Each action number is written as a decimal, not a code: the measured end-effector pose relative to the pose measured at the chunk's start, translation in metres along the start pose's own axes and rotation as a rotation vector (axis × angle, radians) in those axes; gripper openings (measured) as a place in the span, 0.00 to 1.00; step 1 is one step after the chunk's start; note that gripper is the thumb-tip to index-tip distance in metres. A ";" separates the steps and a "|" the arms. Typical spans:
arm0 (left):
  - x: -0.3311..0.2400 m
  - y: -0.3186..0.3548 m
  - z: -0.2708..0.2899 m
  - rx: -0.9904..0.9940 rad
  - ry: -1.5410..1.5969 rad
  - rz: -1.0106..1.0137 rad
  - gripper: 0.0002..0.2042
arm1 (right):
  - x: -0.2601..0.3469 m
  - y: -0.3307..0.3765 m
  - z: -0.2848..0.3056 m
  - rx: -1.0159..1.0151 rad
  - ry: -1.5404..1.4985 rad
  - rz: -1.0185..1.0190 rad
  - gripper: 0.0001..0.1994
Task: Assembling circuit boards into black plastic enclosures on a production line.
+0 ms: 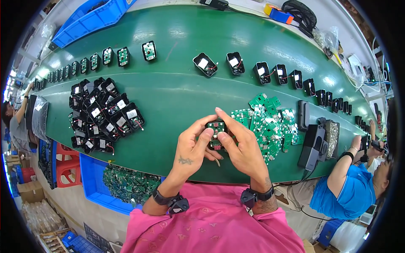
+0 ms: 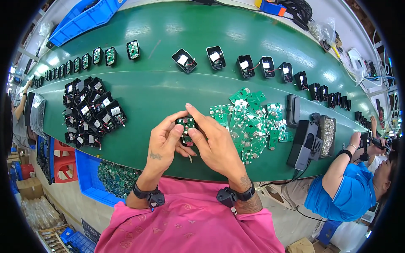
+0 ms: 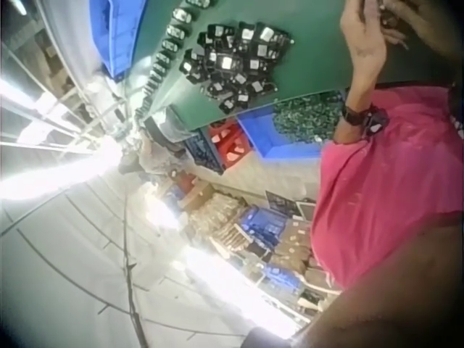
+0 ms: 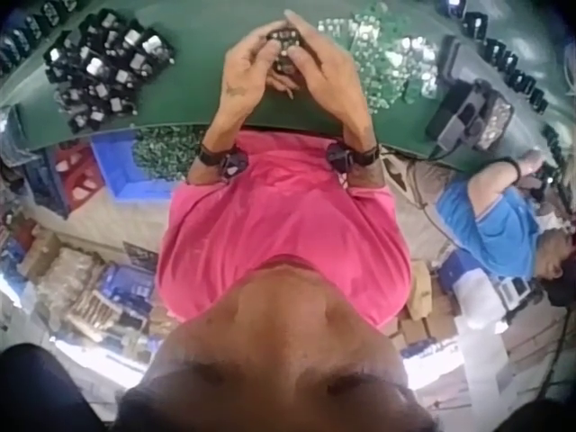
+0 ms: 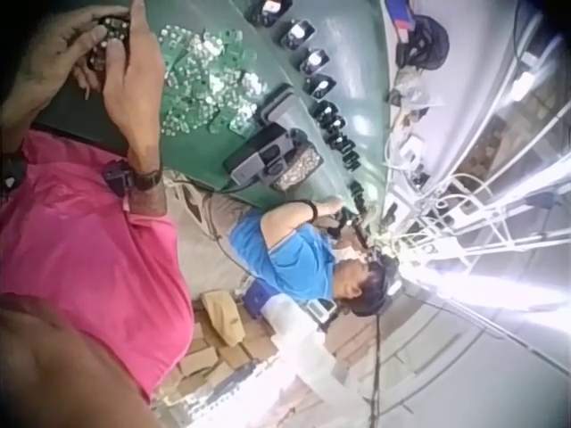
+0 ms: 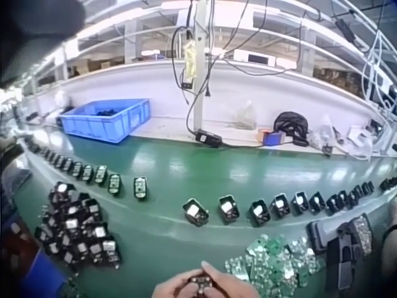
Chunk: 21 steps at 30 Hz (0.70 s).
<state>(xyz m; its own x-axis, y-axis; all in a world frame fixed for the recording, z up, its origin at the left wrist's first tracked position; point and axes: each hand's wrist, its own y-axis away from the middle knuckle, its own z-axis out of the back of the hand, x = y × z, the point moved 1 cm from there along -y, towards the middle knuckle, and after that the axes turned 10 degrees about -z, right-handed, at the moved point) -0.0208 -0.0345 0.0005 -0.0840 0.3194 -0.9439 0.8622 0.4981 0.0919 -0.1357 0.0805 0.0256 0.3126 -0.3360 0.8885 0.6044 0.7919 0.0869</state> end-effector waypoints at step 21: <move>-0.004 -0.009 -0.005 -0.100 0.092 -0.063 0.20 | -0.002 -0.003 -0.009 -0.211 0.157 0.210 0.26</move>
<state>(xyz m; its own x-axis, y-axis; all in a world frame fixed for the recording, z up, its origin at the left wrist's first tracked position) -0.0308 -0.0365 0.0049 -0.1860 0.3556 -0.9159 0.8002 0.5958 0.0688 -0.1318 0.0741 0.0193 0.5455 -0.2642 0.7953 0.6482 0.7346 -0.2006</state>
